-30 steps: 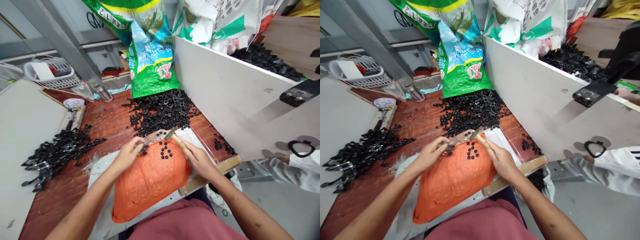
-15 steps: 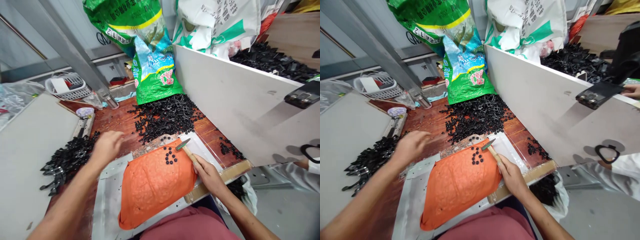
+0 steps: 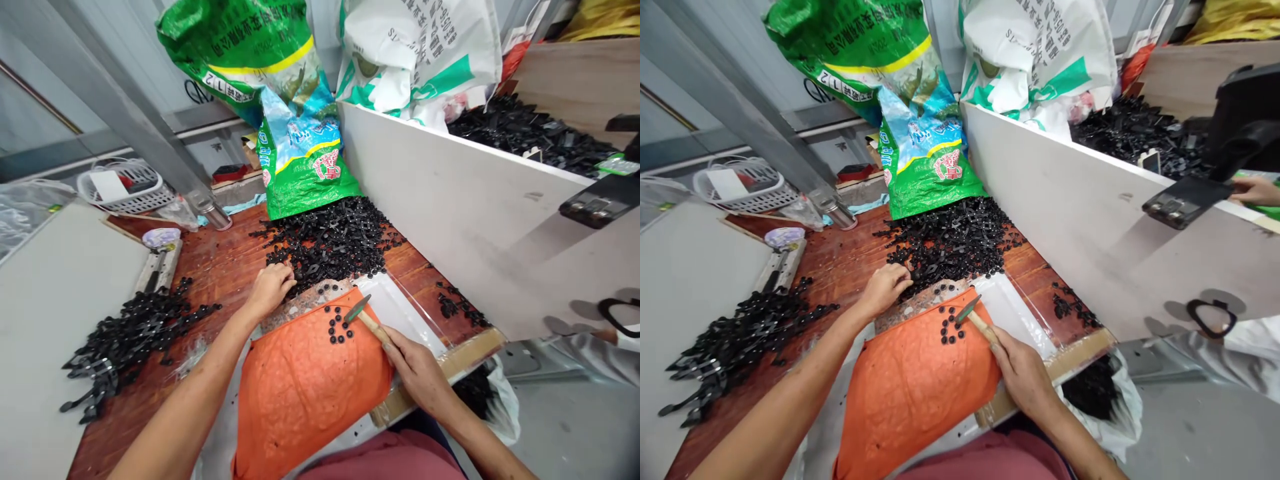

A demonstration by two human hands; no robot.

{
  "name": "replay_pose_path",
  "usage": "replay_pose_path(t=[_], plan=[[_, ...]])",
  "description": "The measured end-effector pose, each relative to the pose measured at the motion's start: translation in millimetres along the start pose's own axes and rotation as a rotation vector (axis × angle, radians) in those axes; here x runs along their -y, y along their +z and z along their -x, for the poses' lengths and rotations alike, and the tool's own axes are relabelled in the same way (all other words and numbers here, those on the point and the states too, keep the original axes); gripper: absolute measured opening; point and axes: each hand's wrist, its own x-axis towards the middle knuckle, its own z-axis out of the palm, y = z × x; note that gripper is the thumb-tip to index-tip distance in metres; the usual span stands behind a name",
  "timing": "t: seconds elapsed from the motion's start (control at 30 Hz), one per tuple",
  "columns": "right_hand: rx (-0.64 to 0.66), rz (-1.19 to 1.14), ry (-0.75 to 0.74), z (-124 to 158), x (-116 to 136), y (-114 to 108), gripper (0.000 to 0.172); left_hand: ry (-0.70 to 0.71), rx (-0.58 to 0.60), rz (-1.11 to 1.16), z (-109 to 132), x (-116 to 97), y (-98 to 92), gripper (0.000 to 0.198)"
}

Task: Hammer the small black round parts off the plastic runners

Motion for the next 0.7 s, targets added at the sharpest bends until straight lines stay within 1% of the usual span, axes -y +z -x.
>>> replay_pose_path(t=[0.07,0.13,0.2,0.27,0.3,0.4,0.47,0.57,0.7], plan=[[-0.01,-0.005,-0.005,-0.5,-1.7,0.9,0.048,-0.048,-0.038,0.087,6.6,5.3,-5.9,0.011],[-0.013,-0.004,-0.012,-0.8,-2.8,1.7,0.047,-0.115,-0.062,0.196,9.6,5.7,-7.9,0.004],[-0.003,0.007,-0.013,-0.9,-2.5,2.1,0.047,-0.154,-0.068,0.317,7.4,0.7,-5.0,0.012],[0.001,0.027,-0.008,-0.6,-1.0,1.9,0.047,-0.15,-0.069,0.419,0.5,-7.6,1.9,0.019],[-0.001,0.036,-0.006,-0.3,0.0,1.6,0.046,-0.147,-0.075,0.456,-4.2,-12.1,5.8,0.019],[-0.014,0.043,-0.006,0.5,3.0,0.7,0.045,-0.163,-0.1,0.545,-18.8,-21.4,14.5,0.011],[-0.019,0.034,-0.016,0.8,4.7,0.0,0.045,-0.208,-0.12,0.634,-26.3,-21.8,14.6,0.008],[-0.013,0.013,-0.03,0.7,6.6,-1.1,0.044,-0.308,-0.162,0.808,-31.3,-14.5,4.7,0.016],[-0.003,-0.024,-0.033,0.1,8.3,-2.8,0.044,-0.429,-0.234,1.093,-27.3,-2.3,-19.7,0.034]])
